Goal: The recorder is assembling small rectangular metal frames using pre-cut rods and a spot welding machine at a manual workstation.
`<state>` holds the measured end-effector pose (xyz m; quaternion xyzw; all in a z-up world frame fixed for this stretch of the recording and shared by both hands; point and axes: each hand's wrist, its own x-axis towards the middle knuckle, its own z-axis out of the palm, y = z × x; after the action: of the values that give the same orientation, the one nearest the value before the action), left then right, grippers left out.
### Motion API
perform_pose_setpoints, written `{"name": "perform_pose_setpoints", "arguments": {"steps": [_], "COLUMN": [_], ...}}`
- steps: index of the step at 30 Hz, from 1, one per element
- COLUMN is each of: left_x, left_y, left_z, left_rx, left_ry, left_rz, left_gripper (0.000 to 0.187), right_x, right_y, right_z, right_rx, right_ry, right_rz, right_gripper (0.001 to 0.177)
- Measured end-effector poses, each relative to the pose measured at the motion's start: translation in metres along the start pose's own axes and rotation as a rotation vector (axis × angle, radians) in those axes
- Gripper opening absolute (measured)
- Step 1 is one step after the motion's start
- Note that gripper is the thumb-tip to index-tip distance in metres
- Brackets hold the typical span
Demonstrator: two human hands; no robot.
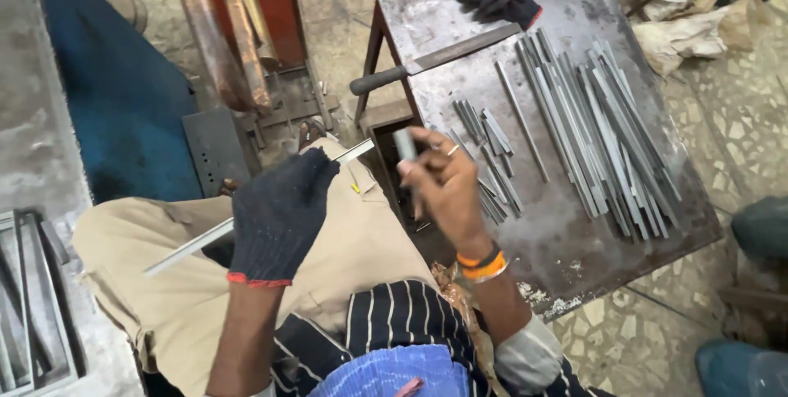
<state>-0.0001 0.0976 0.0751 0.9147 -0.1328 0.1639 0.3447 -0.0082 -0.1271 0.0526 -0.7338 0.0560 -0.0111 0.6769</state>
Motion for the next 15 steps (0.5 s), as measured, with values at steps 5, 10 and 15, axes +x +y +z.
{"name": "perform_pose_setpoints", "arguments": {"steps": [5,10,15], "left_x": [0.003,0.002,0.003], "left_y": [0.009,0.01,0.003], "left_z": [-0.031,-0.055,-0.07], "left_rx": [0.056,0.098,0.035], "left_ry": [-0.041,-0.007,0.053], "left_rz": [-0.046,0.006,0.066], "left_gripper": [0.014,0.012,0.021], "right_x": [-0.01,-0.011,-0.01], "right_y": [-0.011,-0.021,-0.033], "right_z": [0.03,0.041,0.05], "right_rx": [0.059,0.033,0.058], "right_ry": [-0.179,-0.245,-0.29], "right_rz": [-0.083,-0.041,-0.066], "right_gripper": [0.052,0.053,0.053]}}
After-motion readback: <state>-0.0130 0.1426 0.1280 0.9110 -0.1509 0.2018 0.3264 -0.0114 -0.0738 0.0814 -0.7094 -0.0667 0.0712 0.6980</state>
